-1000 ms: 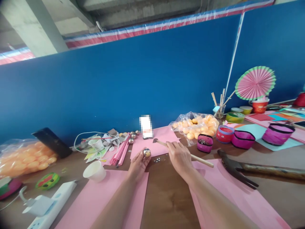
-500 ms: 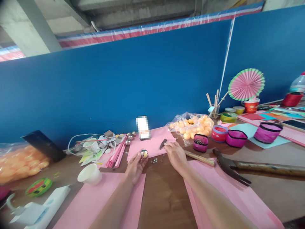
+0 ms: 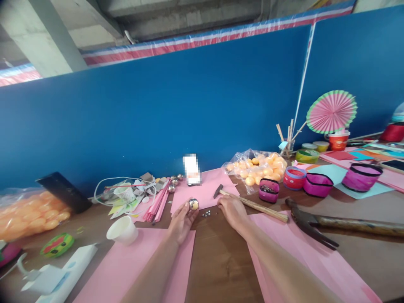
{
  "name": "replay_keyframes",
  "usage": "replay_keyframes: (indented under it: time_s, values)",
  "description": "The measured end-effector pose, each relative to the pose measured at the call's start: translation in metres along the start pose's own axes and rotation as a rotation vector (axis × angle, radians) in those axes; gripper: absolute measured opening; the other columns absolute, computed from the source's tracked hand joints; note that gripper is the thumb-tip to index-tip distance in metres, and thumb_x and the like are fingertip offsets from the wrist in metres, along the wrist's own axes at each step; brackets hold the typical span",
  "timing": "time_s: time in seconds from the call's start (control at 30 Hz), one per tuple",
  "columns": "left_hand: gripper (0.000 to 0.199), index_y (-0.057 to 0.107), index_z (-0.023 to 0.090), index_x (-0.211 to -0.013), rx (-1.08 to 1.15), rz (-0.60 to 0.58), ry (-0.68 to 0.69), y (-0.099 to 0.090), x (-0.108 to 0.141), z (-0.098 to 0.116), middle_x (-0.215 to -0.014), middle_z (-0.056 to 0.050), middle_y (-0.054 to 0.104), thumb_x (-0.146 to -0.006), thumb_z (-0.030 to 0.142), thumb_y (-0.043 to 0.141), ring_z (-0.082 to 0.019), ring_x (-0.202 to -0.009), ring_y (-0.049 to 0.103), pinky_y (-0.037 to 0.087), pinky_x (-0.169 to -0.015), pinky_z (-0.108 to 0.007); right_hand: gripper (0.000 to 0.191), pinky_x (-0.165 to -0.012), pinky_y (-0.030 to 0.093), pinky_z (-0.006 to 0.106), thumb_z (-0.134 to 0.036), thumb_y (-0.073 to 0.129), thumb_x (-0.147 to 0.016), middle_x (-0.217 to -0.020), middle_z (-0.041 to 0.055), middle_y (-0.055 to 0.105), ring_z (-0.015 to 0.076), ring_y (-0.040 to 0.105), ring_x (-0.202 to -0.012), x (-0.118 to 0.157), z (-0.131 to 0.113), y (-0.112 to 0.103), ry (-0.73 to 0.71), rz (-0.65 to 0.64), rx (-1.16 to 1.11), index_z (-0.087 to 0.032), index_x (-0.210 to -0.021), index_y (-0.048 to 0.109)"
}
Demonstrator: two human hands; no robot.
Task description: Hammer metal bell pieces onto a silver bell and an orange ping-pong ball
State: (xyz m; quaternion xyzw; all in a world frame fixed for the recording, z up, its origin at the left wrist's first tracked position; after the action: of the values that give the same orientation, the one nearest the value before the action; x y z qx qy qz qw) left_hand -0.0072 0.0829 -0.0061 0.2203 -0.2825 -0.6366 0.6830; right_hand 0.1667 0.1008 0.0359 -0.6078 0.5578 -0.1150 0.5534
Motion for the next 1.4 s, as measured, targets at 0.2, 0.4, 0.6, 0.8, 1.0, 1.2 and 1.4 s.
replay_keyframes:
  time_s: [0.2, 0.4, 0.6, 0.8, 1.0, 1.2, 1.4]
  values:
    - [0.032, 0.060, 0.020, -0.103, -0.008, -0.001, -0.002, 0.004, 0.002, 0.001, -0.088, -0.004, 0.067, -0.072, 0.025, 0.063, -0.014, -0.080, 0.062, 0.049, -0.075, -0.027, 0.012, -0.066, 0.039, 0.026, -0.015, 0.044, -0.079, -0.073, 0.0021, 0.059, 0.0163, 0.055, -0.069, 0.001, -0.009, -0.014, 0.054, 0.105, -0.204, -0.019, -0.076, 0.054]
    - [0.034, 0.060, 0.022, -0.105, -0.025, -0.019, -0.014, 0.007, 0.004, -0.003, -0.090, -0.003, 0.066, -0.072, 0.024, 0.063, -0.011, -0.075, 0.062, 0.049, -0.066, -0.022, 0.010, -0.062, 0.040, 0.025, -0.020, 0.045, -0.079, -0.070, 0.0008, 0.059, 0.0149, 0.054, -0.064, 0.002, -0.016, -0.008, 0.085, 0.090, -0.453, -0.019, -0.071, 0.052]
    - [0.038, 0.056, 0.020, -0.110, -0.004, -0.063, -0.031, 0.011, 0.006, -0.006, -0.093, -0.005, 0.066, -0.072, 0.021, 0.062, -0.013, -0.081, 0.062, 0.048, -0.076, -0.025, 0.013, -0.057, 0.040, 0.024, -0.028, 0.048, -0.080, -0.063, -0.0014, 0.056, 0.0134, 0.053, -0.058, 0.005, -0.014, 0.001, 0.202, 0.014, -0.633, -0.019, -0.072, 0.053]
    - [0.037, 0.057, 0.017, -0.108, -0.053, -0.079, -0.050, 0.014, 0.007, -0.009, -0.093, -0.007, 0.066, -0.072, 0.023, 0.062, -0.013, -0.080, 0.062, 0.048, -0.076, -0.026, 0.022, -0.045, 0.037, 0.022, -0.040, 0.051, -0.078, -0.055, -0.0031, 0.051, 0.0104, 0.047, -0.046, 0.009, -0.017, 0.015, 0.301, -0.081, -0.908, -0.019, -0.072, 0.054]
    - [0.042, 0.055, 0.018, -0.109, -0.119, -0.141, -0.039, 0.023, 0.011, -0.009, -0.092, -0.006, 0.066, -0.069, 0.022, 0.065, -0.014, -0.082, 0.062, 0.046, -0.080, -0.028, 0.029, -0.053, 0.044, 0.024, -0.046, 0.059, -0.070, -0.063, 0.0001, 0.058, 0.0126, 0.054, -0.057, 0.011, -0.015, 0.028, 0.446, -0.129, -1.143, -0.017, -0.075, 0.060]
    - [0.038, 0.056, 0.018, -0.108, -0.154, -0.172, -0.012, 0.026, 0.012, -0.008, -0.095, -0.006, 0.065, -0.071, 0.022, 0.064, -0.014, -0.086, 0.061, 0.045, -0.082, -0.029, 0.027, -0.060, 0.046, 0.025, -0.039, 0.062, -0.069, -0.069, 0.0000, 0.059, 0.0111, 0.055, -0.062, 0.009, -0.020, 0.020, 0.418, -0.089, -1.217, -0.015, -0.082, 0.059]
    - [0.040, 0.056, 0.016, -0.107, -0.215, -0.168, -0.007, 0.025, 0.011, -0.010, -0.097, -0.008, 0.065, -0.069, 0.024, 0.065, -0.016, -0.087, 0.060, 0.046, -0.081, -0.029, 0.026, -0.059, 0.046, 0.025, -0.040, 0.062, -0.069, -0.067, -0.0006, 0.058, 0.0116, 0.055, -0.062, 0.011, -0.022, 0.022, 0.436, -0.112, -1.192, -0.016, -0.077, 0.055]
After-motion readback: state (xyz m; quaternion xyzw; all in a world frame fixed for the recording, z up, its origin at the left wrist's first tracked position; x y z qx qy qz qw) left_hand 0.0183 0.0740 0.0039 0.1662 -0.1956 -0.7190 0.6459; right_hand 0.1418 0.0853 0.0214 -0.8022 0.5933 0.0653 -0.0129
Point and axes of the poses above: each hand's wrist, its own x-axis away from the middle knuckle, its own y-axis out of the palm, z = x × y, the point moved 8 cm from there along -x, towards the middle knuckle
